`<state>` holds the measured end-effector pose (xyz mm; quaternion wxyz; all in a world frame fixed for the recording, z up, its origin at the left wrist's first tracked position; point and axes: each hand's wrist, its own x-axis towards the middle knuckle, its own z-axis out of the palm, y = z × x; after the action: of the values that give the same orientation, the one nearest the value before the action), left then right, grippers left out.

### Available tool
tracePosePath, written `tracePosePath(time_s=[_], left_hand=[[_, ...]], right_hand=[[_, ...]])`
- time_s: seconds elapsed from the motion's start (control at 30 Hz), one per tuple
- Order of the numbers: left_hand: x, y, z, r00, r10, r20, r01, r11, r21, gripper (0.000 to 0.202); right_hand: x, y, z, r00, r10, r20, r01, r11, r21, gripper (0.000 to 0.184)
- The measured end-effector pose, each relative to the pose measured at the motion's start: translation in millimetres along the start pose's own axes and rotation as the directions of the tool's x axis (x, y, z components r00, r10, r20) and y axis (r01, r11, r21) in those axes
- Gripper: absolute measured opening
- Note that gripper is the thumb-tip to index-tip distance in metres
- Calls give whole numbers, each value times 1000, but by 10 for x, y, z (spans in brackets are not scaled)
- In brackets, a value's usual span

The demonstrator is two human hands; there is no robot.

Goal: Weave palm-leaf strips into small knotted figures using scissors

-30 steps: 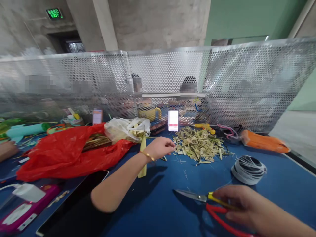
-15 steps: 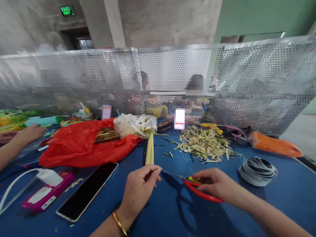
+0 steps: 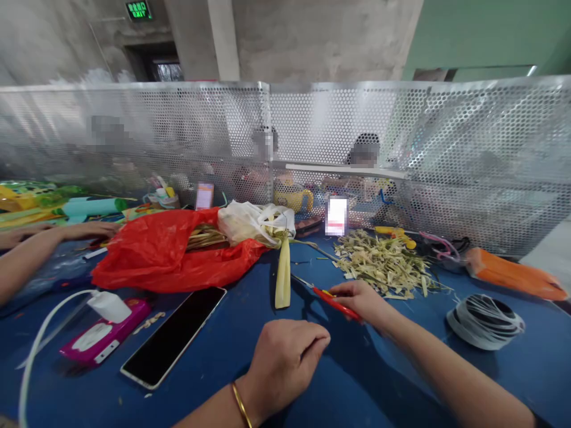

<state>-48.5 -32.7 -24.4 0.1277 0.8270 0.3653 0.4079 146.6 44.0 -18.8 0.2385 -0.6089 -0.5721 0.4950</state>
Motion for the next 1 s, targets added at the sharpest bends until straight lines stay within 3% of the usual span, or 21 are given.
tracePosePath(time_s=[0.07,0.13,0.23,0.27,0.33,0.4,0.47,0.53,0.6,0.63,0.7,0.77,0.83,0.9,1.0], left_hand=[[8,-23,-10,1000,-16,-4,16,1000,6,16],[19,-37,-23,999,-38,-12,38,999,6,16],[20,-36,-28,999,-33,-13,33,999,7,16],[15,-32,-24,1000,-21,-10,21,1000,9,17],[-2,-22,-10,1000,2,10,-3,1000,13,17],[-21,-13,12,999,14,36,-14,1000,18,18],[-36,-6,36,998,15,57,-17,999,30,19],[-44,-5,56,997,13,73,-16,999,47,21],[-44,-13,68,996,2,91,-7,998,58,21],[-40,-21,70,995,-8,98,3,998,60,20],[-30,-40,66,994,-35,105,29,998,56,20],[-18,-54,56,992,-61,107,56,997,50,20],[-10,-56,46,992,-73,106,68,996,54,20],[-7,-48,37,992,-65,104,59,996,64,20],[-8,-29,22,995,-34,96,28,997,66,21]], right_hand=[[149,-30,-29,996,23,-83,-25,999,-23,22],[208,-16,-198,980,37,-196,-47,998,-44,20],[-8,61,-582,954,79,-289,-103,992,-67,22],[-151,93,-699,957,89,-276,-111,992,-67,23],[-465,158,-867,994,89,-70,-90,996,-13,28],[-711,238,-940,986,130,100,-133,991,20,33],[-811,342,-944,973,185,137,-190,982,20,37],[-794,440,-923,984,180,3,-180,984,4,40],[-757,485,-910,975,92,-200,-107,992,-67,40],[-760,480,-911,969,48,-242,-75,992,-105,39],[-827,428,-920,986,9,-164,-33,989,-143,38],[-932,366,-934,998,30,53,-23,990,-142,36],[-992,348,-947,981,69,184,-42,988,-147,33],[-977,390,-962,991,84,108,-65,985,-162,33],[-934,467,-997,983,44,-177,-84,971,-222,35]])
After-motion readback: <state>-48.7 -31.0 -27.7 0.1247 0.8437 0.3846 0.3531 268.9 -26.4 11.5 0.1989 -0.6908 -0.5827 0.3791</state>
